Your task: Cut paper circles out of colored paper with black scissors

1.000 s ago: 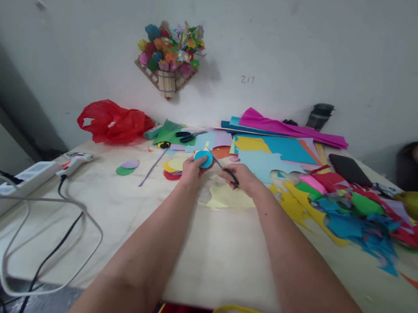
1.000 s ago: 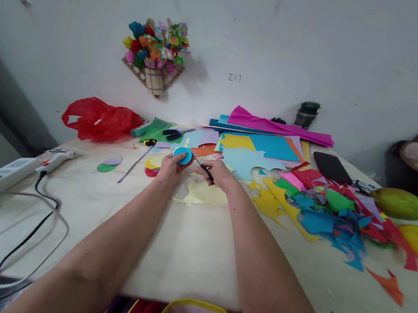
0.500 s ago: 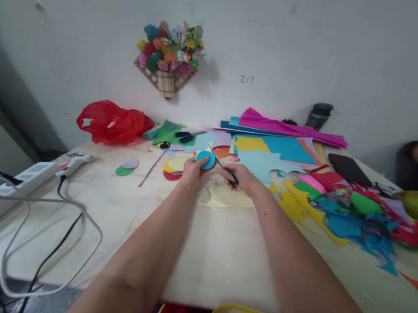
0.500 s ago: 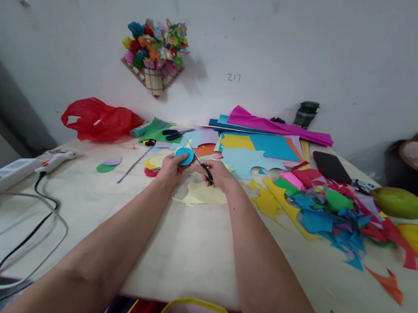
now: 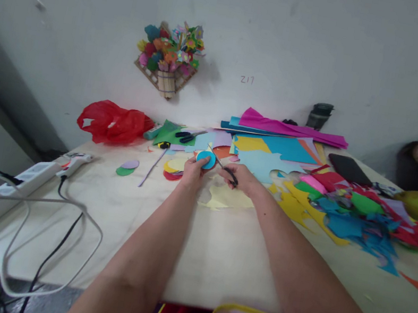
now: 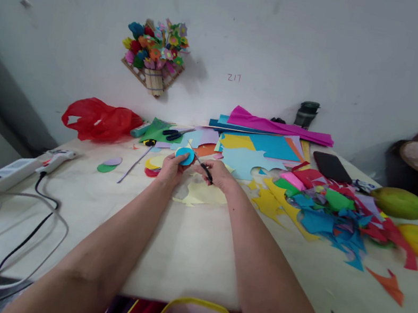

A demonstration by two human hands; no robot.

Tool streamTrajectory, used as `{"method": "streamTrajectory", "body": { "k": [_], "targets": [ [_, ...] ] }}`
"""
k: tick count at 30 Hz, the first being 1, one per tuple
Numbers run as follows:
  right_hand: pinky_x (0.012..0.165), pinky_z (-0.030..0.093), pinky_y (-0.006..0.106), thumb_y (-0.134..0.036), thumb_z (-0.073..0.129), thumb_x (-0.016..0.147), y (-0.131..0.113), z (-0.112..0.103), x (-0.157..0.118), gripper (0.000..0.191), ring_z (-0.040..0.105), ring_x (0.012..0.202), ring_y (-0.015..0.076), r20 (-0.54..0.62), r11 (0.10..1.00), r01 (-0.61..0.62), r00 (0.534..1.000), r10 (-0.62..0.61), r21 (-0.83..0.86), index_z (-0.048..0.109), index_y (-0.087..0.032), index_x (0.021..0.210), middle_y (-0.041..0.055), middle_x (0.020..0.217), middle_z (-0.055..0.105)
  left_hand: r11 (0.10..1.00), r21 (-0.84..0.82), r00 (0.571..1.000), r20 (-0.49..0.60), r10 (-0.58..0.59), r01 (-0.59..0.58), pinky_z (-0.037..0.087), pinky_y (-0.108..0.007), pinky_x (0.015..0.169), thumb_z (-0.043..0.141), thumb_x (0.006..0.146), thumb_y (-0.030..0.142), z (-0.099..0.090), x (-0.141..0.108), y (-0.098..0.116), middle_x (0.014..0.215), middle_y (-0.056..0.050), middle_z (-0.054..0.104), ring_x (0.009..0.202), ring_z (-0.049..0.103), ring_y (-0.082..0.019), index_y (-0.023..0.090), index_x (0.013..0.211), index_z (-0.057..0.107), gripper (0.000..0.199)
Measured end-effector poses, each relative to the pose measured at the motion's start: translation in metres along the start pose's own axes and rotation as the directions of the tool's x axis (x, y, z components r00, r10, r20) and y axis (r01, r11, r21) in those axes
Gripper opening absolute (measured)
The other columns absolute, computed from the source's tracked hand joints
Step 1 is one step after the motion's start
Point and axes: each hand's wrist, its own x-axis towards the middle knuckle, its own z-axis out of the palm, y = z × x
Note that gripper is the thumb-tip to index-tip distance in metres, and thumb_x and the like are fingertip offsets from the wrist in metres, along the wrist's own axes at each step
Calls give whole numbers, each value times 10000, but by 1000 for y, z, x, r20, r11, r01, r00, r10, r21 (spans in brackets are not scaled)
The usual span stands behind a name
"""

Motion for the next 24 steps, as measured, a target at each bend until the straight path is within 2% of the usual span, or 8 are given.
{"method": "streamTrajectory", "body": {
  "k": [4,7,12,17,20,24],
  "targets": [
    [348,305,184,-386,774,674,-4,0,-3,325,390,339,54,-8,1000,-24,1000,24,6,537,-169,626,-63,429,464,1000,22,1000,-5,-10,10,554,-415,837,847,507,240,0,-1,2,703,-66,699,793,704,-242,120,724,671,304],
    [345,293,183,-388,761,693,-8,-2,-7,303,446,353,68,-41,999,-54,998,54,3,557,-167,661,-38,461,527,998,43,998,46,-51,49,552,-409,840,844,517,244,1,-4,5,759,-92,718,821,714,-259,109,759,684,320],
    [393,332,190,-313,835,598,-15,-3,-10,354,562,447,105,-158,986,-15,987,41,163,572,-178,791,-7,575,637,989,111,982,153,-110,94,555,-387,805,858,491,254,1,-8,7,819,-123,739,851,710,-273,113,770,702,350],
    [443,366,210,-263,870,516,-16,-2,-4,441,558,481,109,-288,963,47,957,32,265,566,-184,826,-48,540,588,976,193,967,211,-140,99,540,-363,720,883,463,295,0,-8,2,682,-73,696,697,674,-223,129,702,689,350],
    [469,381,217,-253,865,504,-13,-4,0,455,562,503,105,-307,957,67,951,24,282,578,-190,850,-64,571,572,963,246,965,208,-160,106,517,-341,655,884,479,290,-1,-8,3,621,-56,660,590,622,-178,133,649,678,310],
    [551,448,234,-222,852,490,-8,-6,4,571,603,583,116,-340,945,97,940,16,314,575,-217,989,-67,663,610,955,269,956,228,-185,120,505,-341,637,881,504,273,0,-11,6,632,-61,662,565,602,-166,135,653,690,279]
  ]
}}
